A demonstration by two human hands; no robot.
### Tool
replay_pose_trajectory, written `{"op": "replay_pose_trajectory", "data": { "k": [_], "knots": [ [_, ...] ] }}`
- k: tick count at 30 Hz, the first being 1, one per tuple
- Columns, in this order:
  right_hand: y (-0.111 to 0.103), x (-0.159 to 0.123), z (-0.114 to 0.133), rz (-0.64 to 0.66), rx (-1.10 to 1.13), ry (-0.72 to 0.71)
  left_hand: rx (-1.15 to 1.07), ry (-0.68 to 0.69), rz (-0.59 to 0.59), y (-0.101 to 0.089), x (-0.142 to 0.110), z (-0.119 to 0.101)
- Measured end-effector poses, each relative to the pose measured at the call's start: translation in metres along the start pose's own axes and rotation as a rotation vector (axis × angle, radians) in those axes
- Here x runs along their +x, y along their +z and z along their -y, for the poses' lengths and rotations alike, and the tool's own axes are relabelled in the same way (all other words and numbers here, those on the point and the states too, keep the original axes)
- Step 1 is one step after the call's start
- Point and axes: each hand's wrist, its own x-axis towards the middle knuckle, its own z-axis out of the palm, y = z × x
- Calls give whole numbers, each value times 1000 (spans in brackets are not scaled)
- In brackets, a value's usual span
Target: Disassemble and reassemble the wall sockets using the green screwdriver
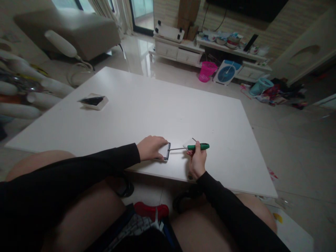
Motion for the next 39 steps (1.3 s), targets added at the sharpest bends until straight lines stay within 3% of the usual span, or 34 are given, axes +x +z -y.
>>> {"op": "replay_pose_trajectory", "data": {
  "k": [7,13,19,27,39],
  "knots": [
    [2,0,8,-15,-37,67,2,-3,-1,-1,0,0],
    [7,-24,38,131,-153,-266,12,4,6,-3,0,-2],
    [1,-45,33,291,-160,-402,12,-26,16,-4,0,-4],
    [5,-24,26,65,-106,-220,15,-56,23,-4,2,-5],
    [6,-1,3,-50,-23,101,22,-121,50,-9,2,-9]
  ]
}}
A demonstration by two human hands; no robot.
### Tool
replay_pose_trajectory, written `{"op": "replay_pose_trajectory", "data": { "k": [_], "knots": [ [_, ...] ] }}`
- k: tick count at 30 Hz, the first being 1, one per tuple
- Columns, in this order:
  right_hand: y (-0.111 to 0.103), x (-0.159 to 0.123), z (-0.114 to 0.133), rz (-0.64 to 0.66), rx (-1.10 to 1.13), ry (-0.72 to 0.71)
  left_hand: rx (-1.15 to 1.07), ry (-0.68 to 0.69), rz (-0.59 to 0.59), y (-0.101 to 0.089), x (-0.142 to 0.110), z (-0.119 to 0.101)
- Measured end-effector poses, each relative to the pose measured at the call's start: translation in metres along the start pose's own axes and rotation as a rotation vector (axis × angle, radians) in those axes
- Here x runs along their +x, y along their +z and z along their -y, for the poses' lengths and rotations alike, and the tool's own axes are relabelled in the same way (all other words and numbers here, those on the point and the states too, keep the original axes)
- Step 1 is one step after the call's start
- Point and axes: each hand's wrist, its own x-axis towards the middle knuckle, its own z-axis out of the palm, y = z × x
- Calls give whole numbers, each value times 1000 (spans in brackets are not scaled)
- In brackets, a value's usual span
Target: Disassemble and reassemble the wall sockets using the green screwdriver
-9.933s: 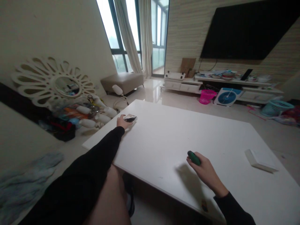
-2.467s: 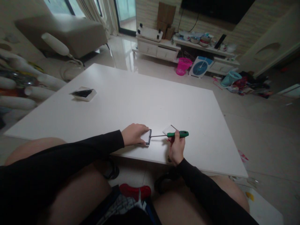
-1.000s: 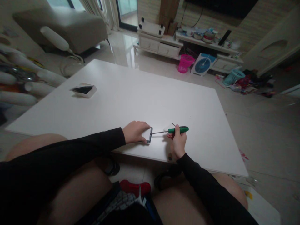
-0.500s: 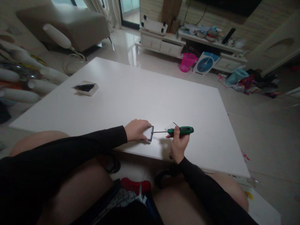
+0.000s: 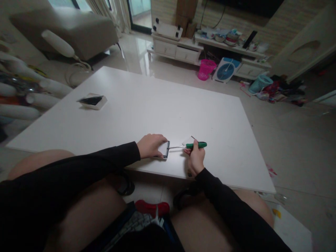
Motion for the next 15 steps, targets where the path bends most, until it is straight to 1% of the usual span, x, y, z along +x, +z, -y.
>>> {"op": "replay_pose_trajectory", "data": {
  "k": [3,9,12,15],
  "knots": [
    [-1,1,1,-18,0,68,-4,-7,5,-1,-1,-1],
    [-6,2,0,-16,-4,109,-10,-13,7,-3,-1,-2],
    [-7,1,3,-5,-8,101,-8,-21,9,-3,-1,-3],
    [-7,-4,9,40,-35,4,-6,-21,5,-2,0,-2]
  ]
}}
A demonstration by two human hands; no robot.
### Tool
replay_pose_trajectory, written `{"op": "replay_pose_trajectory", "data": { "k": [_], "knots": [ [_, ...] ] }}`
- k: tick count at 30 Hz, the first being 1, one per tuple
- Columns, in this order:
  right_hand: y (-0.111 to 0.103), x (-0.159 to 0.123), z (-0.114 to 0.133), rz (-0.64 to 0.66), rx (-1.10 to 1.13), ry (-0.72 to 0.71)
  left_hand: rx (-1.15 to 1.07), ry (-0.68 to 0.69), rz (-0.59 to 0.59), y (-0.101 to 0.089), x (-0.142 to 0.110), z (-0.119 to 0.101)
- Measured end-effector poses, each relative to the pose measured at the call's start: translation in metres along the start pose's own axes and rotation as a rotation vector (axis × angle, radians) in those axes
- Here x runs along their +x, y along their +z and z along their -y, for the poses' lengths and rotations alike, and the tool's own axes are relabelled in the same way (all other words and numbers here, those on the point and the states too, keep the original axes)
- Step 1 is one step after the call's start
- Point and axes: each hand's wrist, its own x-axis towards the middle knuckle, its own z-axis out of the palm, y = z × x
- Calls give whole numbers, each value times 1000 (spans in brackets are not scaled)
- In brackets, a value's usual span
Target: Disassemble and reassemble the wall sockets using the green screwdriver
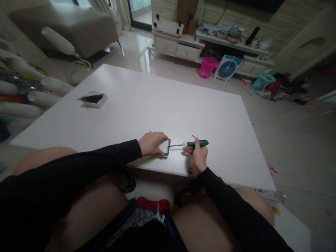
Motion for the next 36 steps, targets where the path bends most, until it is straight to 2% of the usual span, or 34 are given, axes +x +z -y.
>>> {"op": "replay_pose_trajectory", "data": {
  "k": [4,6,14,21,33,36],
  "knots": [
    [1,-5,8,65,-48,-197,11,-3,-3,1,1,0],
    [1,-4,7,71,-44,-211,15,-12,-5,1,1,0],
    [-4,6,-8,-2,65,82,-2,-10,-8,0,0,0],
    [-5,12,-5,-4,68,144,-20,-37,-9,0,0,-2],
    [2,0,6,38,17,-12,-31,-51,-22,4,1,1],
    [5,-8,14,65,-26,-130,-35,-42,-18,2,0,0]
  ]
}}
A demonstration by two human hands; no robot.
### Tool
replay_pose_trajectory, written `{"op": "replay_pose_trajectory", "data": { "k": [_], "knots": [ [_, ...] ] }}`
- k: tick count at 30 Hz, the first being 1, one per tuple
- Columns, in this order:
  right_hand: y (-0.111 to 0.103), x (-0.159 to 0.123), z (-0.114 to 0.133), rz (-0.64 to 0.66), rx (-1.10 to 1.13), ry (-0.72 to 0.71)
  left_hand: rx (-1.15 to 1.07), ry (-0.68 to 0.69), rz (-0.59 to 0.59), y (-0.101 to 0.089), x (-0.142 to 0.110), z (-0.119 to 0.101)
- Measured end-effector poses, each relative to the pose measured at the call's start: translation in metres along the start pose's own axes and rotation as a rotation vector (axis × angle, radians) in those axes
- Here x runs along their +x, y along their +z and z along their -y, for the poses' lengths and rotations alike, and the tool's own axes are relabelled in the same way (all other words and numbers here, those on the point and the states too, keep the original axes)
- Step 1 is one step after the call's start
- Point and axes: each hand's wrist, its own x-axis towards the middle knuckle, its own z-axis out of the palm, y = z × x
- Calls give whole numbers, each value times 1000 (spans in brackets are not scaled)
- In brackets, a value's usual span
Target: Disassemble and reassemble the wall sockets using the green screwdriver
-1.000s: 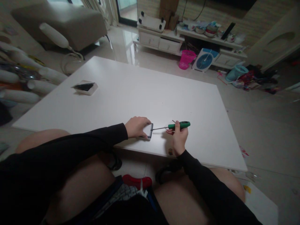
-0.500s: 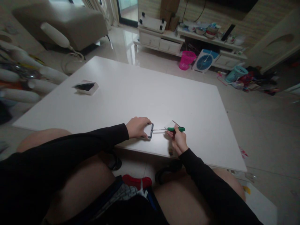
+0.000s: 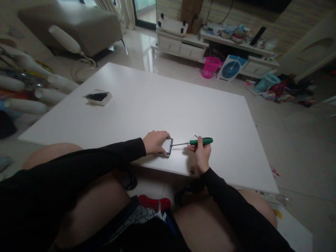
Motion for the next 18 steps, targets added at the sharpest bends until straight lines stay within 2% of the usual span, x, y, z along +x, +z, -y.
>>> {"op": "replay_pose_trajectory", "data": {
  "k": [5,10,12,16,18],
  "knots": [
    [1,-22,13,159,-58,-277,-5,-4,-1,-1,-1,-1],
    [-4,-35,7,302,-106,-375,3,6,-4,-1,-1,-2],
    [-3,-32,6,275,-82,-350,7,10,-1,-2,-1,-2],
    [1,-14,4,88,-31,-221,26,30,15,-3,0,-2],
    [2,-5,-1,38,-18,-146,41,40,23,-3,0,-2]
  ]
}}
